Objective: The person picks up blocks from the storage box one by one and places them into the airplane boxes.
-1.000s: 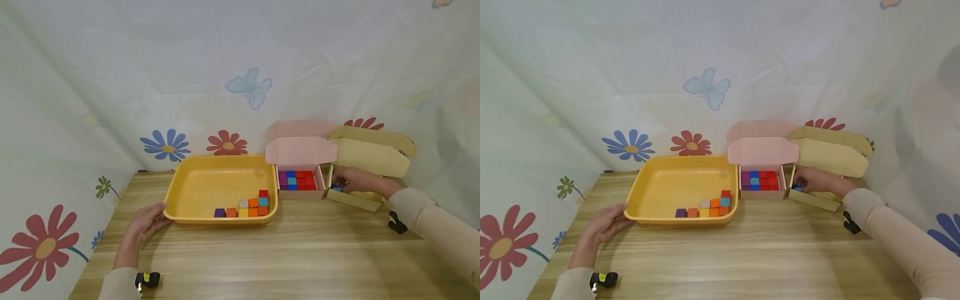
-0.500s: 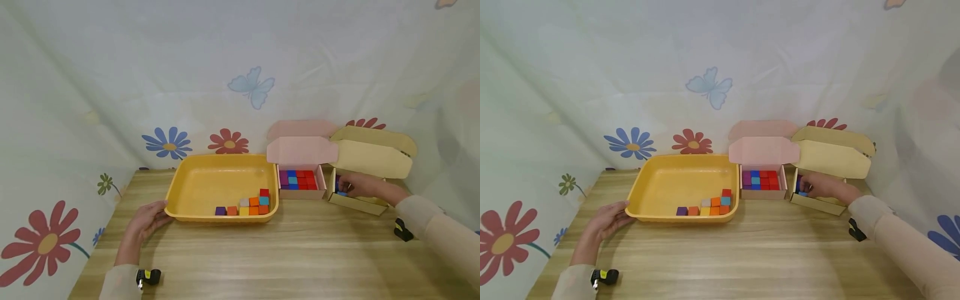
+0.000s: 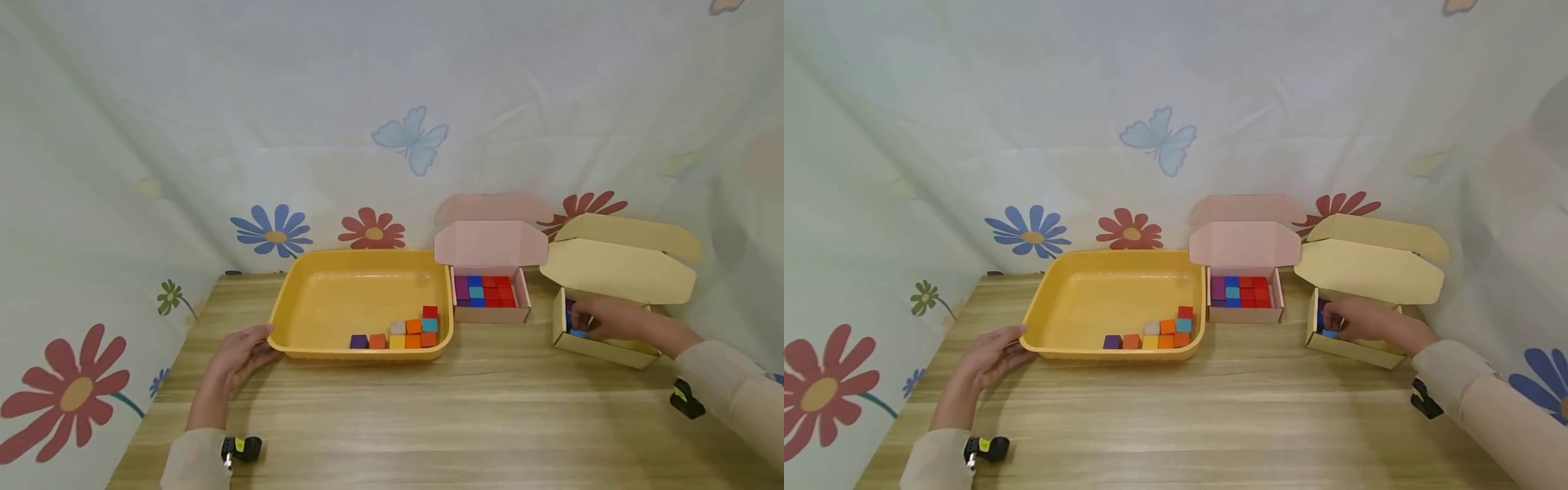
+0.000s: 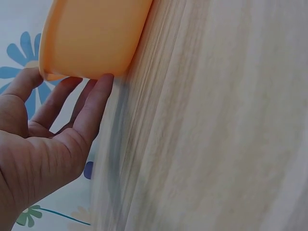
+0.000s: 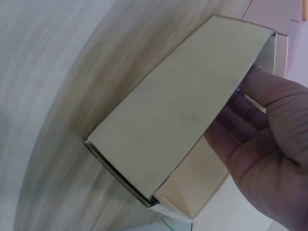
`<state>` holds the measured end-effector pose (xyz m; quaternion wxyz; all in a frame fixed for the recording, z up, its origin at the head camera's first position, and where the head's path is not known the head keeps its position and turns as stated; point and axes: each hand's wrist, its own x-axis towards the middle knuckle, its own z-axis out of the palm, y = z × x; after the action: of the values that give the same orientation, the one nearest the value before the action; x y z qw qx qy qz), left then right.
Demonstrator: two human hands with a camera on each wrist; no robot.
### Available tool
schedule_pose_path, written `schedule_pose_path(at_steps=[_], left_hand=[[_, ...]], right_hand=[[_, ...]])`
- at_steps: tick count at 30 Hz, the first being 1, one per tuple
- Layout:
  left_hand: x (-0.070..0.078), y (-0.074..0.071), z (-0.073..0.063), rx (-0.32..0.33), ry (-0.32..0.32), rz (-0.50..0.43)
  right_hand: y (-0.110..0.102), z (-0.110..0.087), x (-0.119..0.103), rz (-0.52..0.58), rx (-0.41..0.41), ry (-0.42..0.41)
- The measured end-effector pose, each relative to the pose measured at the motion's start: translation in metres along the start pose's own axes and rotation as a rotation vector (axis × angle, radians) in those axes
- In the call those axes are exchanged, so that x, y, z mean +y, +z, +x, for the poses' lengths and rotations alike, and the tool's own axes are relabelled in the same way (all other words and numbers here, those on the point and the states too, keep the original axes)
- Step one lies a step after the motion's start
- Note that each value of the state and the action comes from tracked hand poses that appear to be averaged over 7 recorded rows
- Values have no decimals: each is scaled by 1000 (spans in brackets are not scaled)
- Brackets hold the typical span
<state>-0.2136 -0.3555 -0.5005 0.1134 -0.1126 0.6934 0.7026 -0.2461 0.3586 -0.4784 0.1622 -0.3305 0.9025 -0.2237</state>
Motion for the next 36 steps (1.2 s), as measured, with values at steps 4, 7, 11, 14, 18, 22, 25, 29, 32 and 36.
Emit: schedule_pose_path(at_steps=[4, 7, 11, 14, 18, 22, 25, 29, 32, 36], left_hand=[[3, -1, 1, -6, 3, 8], [4, -1, 1, -4, 2, 4], [4, -3, 0, -7, -6, -4], [3, -3, -1, -11, -13, -3], [2, -2, -2, -8, -10, -10], [1, 0, -1, -14, -10, -21], [0, 2, 0, -9, -16, -25], [0, 2, -1, -6, -10, -36], [0, 2, -2, -9, -6, -41], [1, 2, -2, -19, -5, -39]], right_hand=[[1, -7, 2, 22, -6, -30], [2, -9, 2, 49, -18, -38], [2, -9, 3, 74, -31, -22], [3, -7, 3, 81, -28, -8], [4, -1, 2, 86, 12, 6], [2, 8, 3, 70, 76, 11], [0, 17, 4, 60, 104, 24], [-5, 32, 4, 77, 124, 19], [-6, 43, 3, 86, 136, 3], [-6, 53, 1, 60, 168, 0]])
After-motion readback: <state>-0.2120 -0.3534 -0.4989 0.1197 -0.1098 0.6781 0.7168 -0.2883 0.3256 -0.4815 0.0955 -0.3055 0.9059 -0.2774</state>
